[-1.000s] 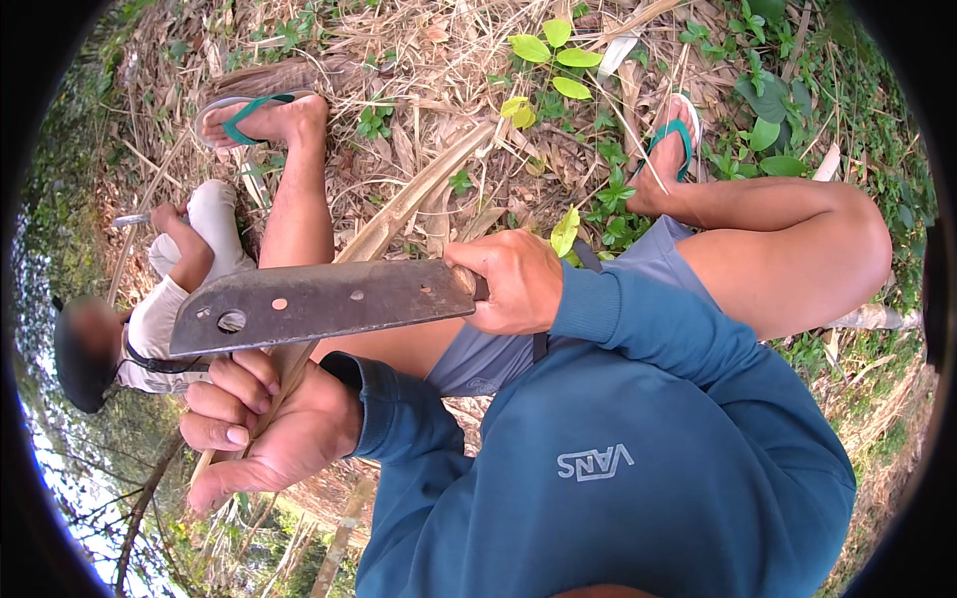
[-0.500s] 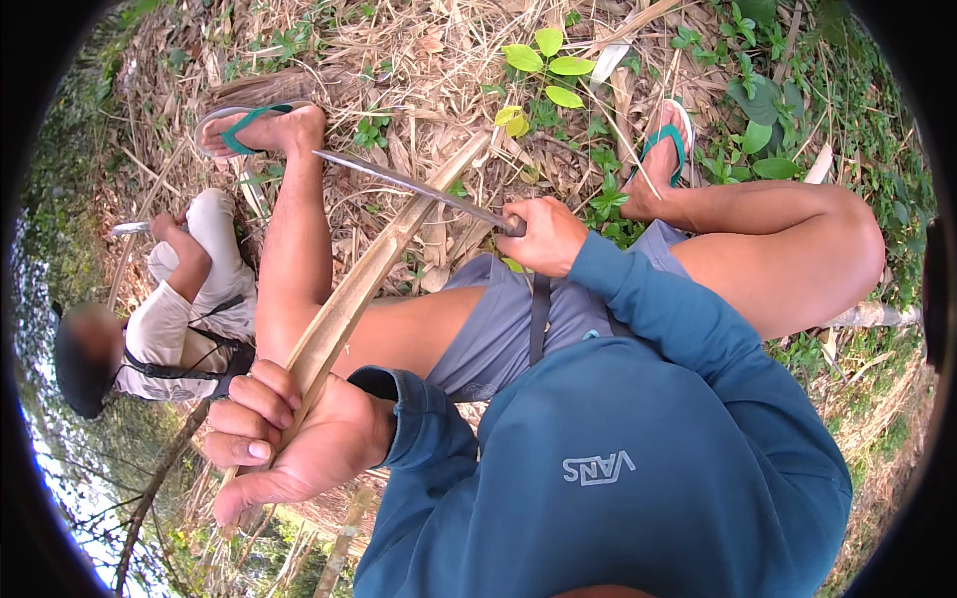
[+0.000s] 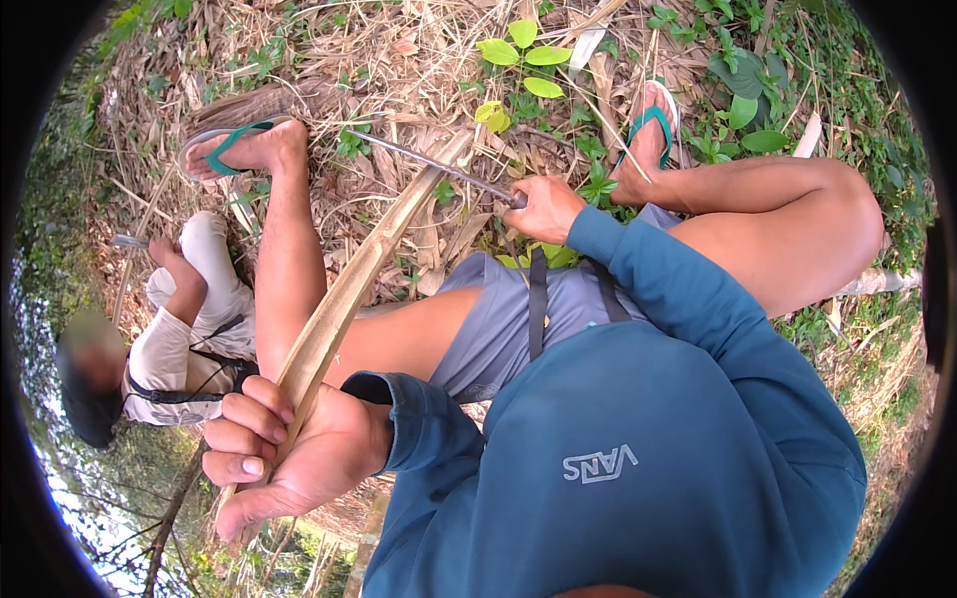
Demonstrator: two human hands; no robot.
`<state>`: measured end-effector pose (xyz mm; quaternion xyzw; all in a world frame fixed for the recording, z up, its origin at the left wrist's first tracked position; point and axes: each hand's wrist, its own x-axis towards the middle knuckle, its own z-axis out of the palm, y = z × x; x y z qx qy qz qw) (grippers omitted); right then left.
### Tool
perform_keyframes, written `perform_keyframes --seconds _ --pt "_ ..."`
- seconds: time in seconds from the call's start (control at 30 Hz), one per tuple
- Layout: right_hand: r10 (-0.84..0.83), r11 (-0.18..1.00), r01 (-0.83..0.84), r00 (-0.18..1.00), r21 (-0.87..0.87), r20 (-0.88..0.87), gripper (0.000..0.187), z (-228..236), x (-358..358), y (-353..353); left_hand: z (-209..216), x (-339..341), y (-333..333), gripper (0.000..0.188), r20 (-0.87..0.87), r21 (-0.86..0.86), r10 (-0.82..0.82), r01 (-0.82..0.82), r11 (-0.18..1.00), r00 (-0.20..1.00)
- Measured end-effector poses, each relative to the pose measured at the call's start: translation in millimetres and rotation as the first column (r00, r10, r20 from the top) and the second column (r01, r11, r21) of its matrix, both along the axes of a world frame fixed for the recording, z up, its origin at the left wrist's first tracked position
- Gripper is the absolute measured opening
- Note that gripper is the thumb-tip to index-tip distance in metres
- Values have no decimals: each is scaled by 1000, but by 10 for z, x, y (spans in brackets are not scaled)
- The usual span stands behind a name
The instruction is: The person sits on the ground and uses a machete to shave and shape a piece of bamboo. They repeatedly scrape the bamboo with the blade to thin and smooth it.
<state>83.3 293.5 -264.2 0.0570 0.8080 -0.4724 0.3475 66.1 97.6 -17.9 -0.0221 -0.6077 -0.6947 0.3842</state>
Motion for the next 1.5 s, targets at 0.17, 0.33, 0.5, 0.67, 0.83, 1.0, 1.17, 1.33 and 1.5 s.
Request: perform_keyframes --seconds 0.17,0.33,0.5,0.67,0.83,1.0,1.17,1.33,1.5 --pt "-69 988 62 997 142 47 35 -552 -59 41 6 -131 -82 60 10 62 -66 65 996 998" --pt "-98 976 59 979 212 177 40 -869 -148 257 26 -132 -165 61 -5 60 -109 109 992 994" --pt "-137 964 106 984 244 113 45 -884 -78 99 16 -173 -331 63 -130 114 -61 76 991 990" --pt "-220 972 199 958 124 187 44 -754 -125 46 136 -75 -464 62 -201 -17 50 -55 998 978" --pt "-291 955 296 950 -29 115 43 -380 -114 -71 193 53 -630 60 -287 -120 -243 217 969 927" --pt "-340 937 331 938 -112 -66 48 -87 9 -76 -102 4 -583 56 -290 -141 -178 142 980 940" --pt "-410 905 367 888 -216 -208 44 563 113 -69 -66 186 -437 56 -225 0 -275 282 959 935" --pt "-404 894 317 875 -318 -265 44 691 164 -185 125 306 -523 52 -323 2 -313 331 944 893" --pt "-356 916 294 909 -273 -216 48 850 286 -203 332 330 -586 54 -387 39 -352 397 917 852"
